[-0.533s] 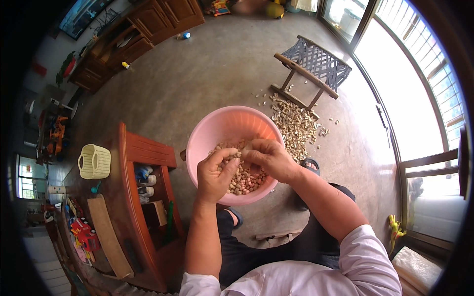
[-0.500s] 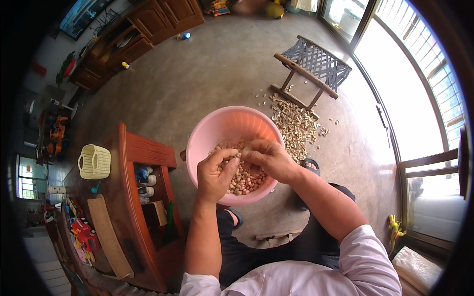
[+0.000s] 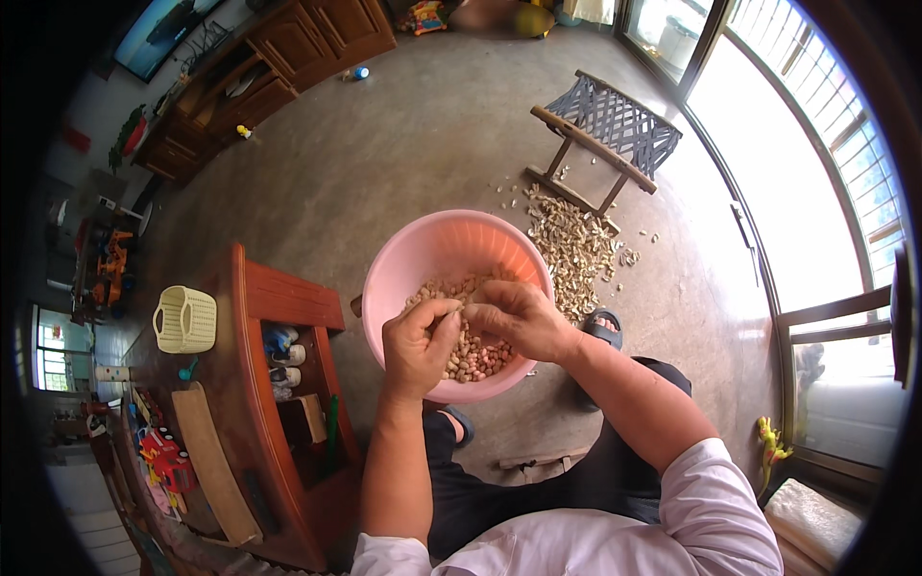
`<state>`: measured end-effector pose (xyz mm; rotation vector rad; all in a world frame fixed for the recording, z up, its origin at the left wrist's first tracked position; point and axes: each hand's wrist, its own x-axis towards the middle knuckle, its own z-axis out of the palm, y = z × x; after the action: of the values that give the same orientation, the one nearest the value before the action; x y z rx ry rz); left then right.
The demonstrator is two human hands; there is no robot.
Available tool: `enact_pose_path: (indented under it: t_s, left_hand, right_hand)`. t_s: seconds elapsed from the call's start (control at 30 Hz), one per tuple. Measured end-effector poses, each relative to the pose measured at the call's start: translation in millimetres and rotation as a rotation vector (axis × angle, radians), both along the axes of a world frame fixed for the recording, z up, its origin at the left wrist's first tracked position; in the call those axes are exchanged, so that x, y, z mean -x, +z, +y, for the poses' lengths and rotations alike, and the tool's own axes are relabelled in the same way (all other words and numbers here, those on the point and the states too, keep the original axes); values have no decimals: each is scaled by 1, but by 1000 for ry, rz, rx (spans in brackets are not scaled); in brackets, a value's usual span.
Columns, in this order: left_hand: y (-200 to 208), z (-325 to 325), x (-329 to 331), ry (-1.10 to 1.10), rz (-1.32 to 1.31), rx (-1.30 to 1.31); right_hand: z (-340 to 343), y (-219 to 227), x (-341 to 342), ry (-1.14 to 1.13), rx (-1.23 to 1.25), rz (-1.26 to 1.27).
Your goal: The person sits on the floor and peels pistachios by hand, placing the kernels into a pink bowl and discarding the shells onto the floor. The task continues throughout the clip with repetitive hand motions.
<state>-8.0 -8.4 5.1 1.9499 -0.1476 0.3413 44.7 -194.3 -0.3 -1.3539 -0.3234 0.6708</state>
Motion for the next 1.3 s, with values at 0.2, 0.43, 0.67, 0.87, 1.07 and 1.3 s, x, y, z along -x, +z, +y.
enact_pose_path:
  t_s: [0.2, 0.43, 0.67, 0.87, 1.07, 1.3]
  left_hand:
    - [-5, -8, -1, 50, -155, -221]
    - [-5, -9, -2, 8, -68, -185]
    - [-4, -6, -1, -46, -23, -172]
    - [-8, -3, 0, -16, 97, 72]
    - [-4, -4, 1, -11, 77, 158]
    - [-2, 4, 2, -33, 16, 58]
  right_hand:
    - [3, -11, 2, -28, 111, -129]
    - [-8, 0, -7, 3, 269, -658]
    - [-14, -9, -13, 94, 351, -859]
    - [-13, 5, -11, 12, 236, -710]
    - [-9, 10, -7, 26, 137, -393]
    - [-10, 9, -10, 1, 167, -608]
